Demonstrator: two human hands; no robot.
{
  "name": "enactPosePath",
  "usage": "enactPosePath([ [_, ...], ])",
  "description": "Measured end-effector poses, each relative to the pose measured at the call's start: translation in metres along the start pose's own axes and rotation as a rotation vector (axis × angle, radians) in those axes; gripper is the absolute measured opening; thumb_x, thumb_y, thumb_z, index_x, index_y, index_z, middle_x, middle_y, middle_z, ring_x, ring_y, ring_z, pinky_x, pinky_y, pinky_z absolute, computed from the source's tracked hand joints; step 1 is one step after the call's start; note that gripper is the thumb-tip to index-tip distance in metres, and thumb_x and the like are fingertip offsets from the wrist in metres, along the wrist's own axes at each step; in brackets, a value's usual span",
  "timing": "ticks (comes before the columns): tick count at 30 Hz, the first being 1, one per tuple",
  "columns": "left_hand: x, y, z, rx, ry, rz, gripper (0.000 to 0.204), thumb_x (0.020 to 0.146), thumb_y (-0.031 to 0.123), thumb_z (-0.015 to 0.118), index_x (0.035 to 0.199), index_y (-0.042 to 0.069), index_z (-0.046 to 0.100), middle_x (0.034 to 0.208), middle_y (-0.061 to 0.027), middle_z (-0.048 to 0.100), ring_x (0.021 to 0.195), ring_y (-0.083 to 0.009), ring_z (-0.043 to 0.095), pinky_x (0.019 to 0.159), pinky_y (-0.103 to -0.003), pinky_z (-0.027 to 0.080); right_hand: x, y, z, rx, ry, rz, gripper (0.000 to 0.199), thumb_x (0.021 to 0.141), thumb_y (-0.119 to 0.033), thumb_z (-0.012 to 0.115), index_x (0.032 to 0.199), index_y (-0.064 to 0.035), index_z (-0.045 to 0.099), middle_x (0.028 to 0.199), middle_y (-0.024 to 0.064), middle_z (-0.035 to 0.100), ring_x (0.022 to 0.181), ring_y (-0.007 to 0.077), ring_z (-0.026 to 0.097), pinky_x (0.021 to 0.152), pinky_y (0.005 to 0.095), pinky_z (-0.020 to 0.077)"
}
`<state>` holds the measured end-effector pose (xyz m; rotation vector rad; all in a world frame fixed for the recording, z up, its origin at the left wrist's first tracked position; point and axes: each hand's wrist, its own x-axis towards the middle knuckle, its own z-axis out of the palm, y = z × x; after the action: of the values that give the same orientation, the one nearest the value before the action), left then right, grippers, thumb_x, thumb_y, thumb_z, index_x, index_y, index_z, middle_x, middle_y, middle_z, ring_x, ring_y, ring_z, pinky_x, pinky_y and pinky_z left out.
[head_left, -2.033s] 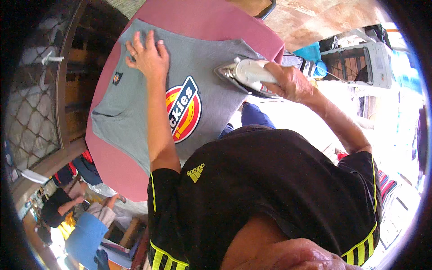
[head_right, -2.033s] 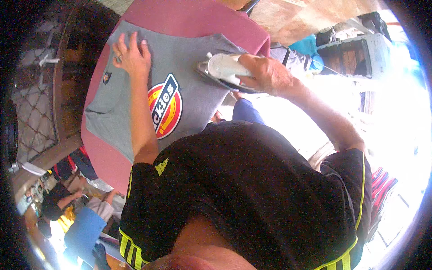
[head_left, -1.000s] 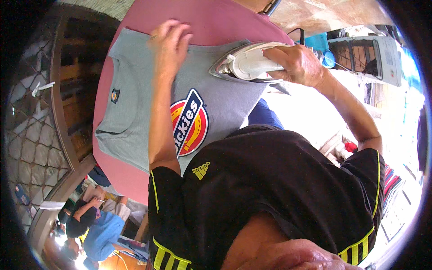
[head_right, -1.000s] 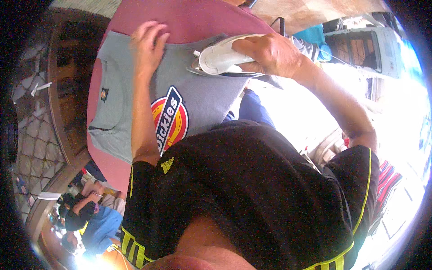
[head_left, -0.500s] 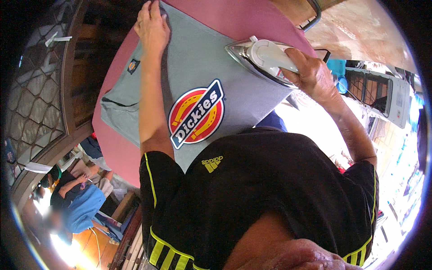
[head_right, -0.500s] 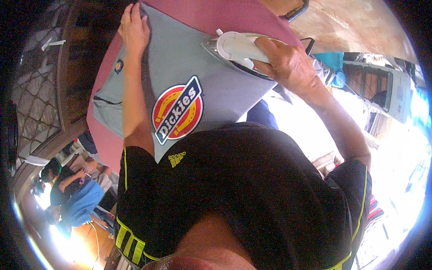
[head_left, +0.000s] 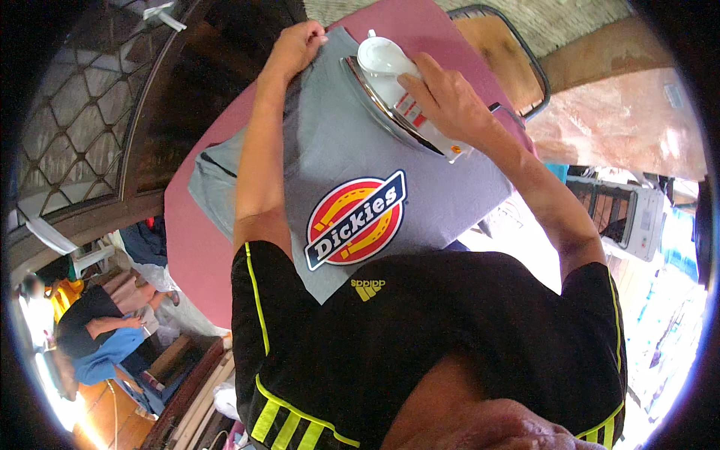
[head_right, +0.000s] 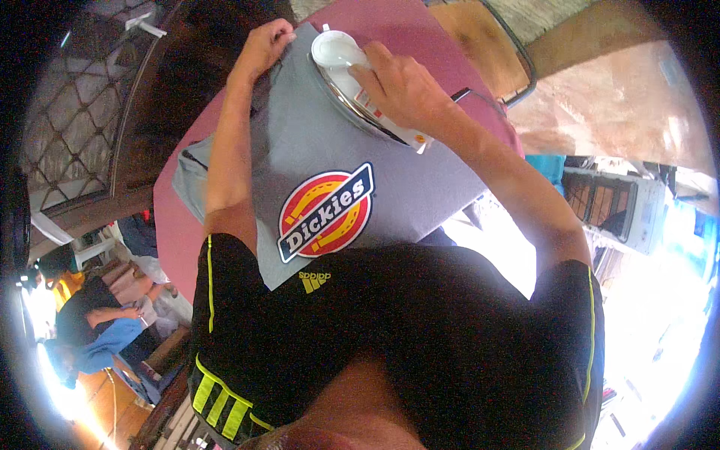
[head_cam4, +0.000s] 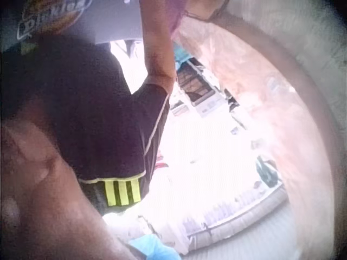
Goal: The person irons a grey Dickies t-shirt on a pink ironing board using a white electric iron. They smooth the fabric with their hands, iron the front and back, and flip the shirt to ensure all areas are pressed. The person folds the shirt at the end of the process.
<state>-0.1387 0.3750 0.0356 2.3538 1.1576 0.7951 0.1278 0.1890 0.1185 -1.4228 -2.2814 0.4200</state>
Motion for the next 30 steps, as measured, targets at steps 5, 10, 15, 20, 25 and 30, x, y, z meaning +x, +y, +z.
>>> enactPosePath([
  [5, -0.023, 0.020, -0.001, 0.166, 0.156, -0.184, 0.021, 0.091, 0.023, 0.066, 0.097, 0.003, 0.068, 0.090, -0.0188, 0.068, 0.082, -0.0340, 0.066, 0.076, -0.043, 0.052, 0.064, -0.001, 0.008, 0.117, 0.057, 0.221, 0.028, 0.100, -0.027, 0.051, 0.112, -0.0031, 0.057, 0.097, 0.0247, 0.060, 0.082, 0.0412, 0.066, 0.073, 0.0477, 0.0531],
  [10, -0.052, 0.021, 0.014, 0.197, 0.393, -0.225, 0.016, 0.087, 0.018, 0.067, 0.093, 0.003, 0.068, 0.092, -0.0194, 0.067, 0.089, -0.0377, 0.064, 0.080, -0.046, 0.051, 0.113, 0.010, 0.023, 0.004, 0.121, 0.064, 0.037, 0.100, -0.036, 0.052, 0.106, 0.0004, 0.053, 0.082, 0.0282, 0.064, 0.079, 0.0453, 0.066, 0.071, 0.0507, 0.0511],
  [15, -0.057, 0.013, 0.012, 0.120, 0.448, -0.257, 0.016, 0.086, 0.019, 0.069, 0.091, 0.004, 0.072, 0.088, -0.0175, 0.068, 0.080, -0.0336, 0.066, 0.075, -0.043, 0.052, 0.091, -0.002, 0.017, 0.000, 0.079, 0.027, 0.041, 0.100, -0.037, 0.052, 0.103, 0.0040, 0.051, 0.080, 0.0295, 0.064, 0.077, 0.0459, 0.065, 0.069, 0.0509, 0.0504],
  [20, -0.051, 0.003, 0.013, 0.105, 0.451, -0.177, 0.015, 0.084, 0.019, 0.071, 0.090, 0.005, 0.073, 0.084, -0.0154, 0.068, 0.076, -0.0308, 0.066, 0.072, -0.040, 0.052, 0.117, 0.003, 0.017, 0.032, 0.071, 0.118, 0.041, 0.099, -0.037, 0.053, 0.103, 0.0045, 0.052, 0.081, 0.0317, 0.064, 0.080, 0.0479, 0.065, 0.070, 0.0518, 0.0502],
  [25, -0.056, 0.004, 0.012, 0.112, 0.420, -0.230, 0.016, 0.084, 0.020, 0.070, 0.090, 0.005, 0.073, 0.084, -0.0154, 0.069, 0.079, -0.0315, 0.066, 0.075, -0.041, 0.052, 0.107, -0.006, 0.023, 0.024, 0.038, 0.040, 0.044, 0.099, -0.038, 0.053, 0.105, 0.0048, 0.052, 0.083, 0.0330, 0.064, 0.082, 0.0487, 0.065, 0.071, 0.0533, 0.0502],
  [30, -0.053, 0.002, 0.011, 0.091, 0.409, -0.224, 0.013, 0.084, 0.018, 0.069, 0.088, 0.007, 0.073, 0.083, -0.0156, 0.068, 0.083, -0.0339, 0.066, 0.078, -0.044, 0.052, 0.116, -0.001, 0.026, 0.013, 0.059, 0.025, 0.044, 0.098, -0.039, 0.054, 0.109, 0.0038, 0.053, 0.087, 0.0328, 0.065, 0.083, 0.0487, 0.065, 0.072, 0.0546, 0.0500],
])
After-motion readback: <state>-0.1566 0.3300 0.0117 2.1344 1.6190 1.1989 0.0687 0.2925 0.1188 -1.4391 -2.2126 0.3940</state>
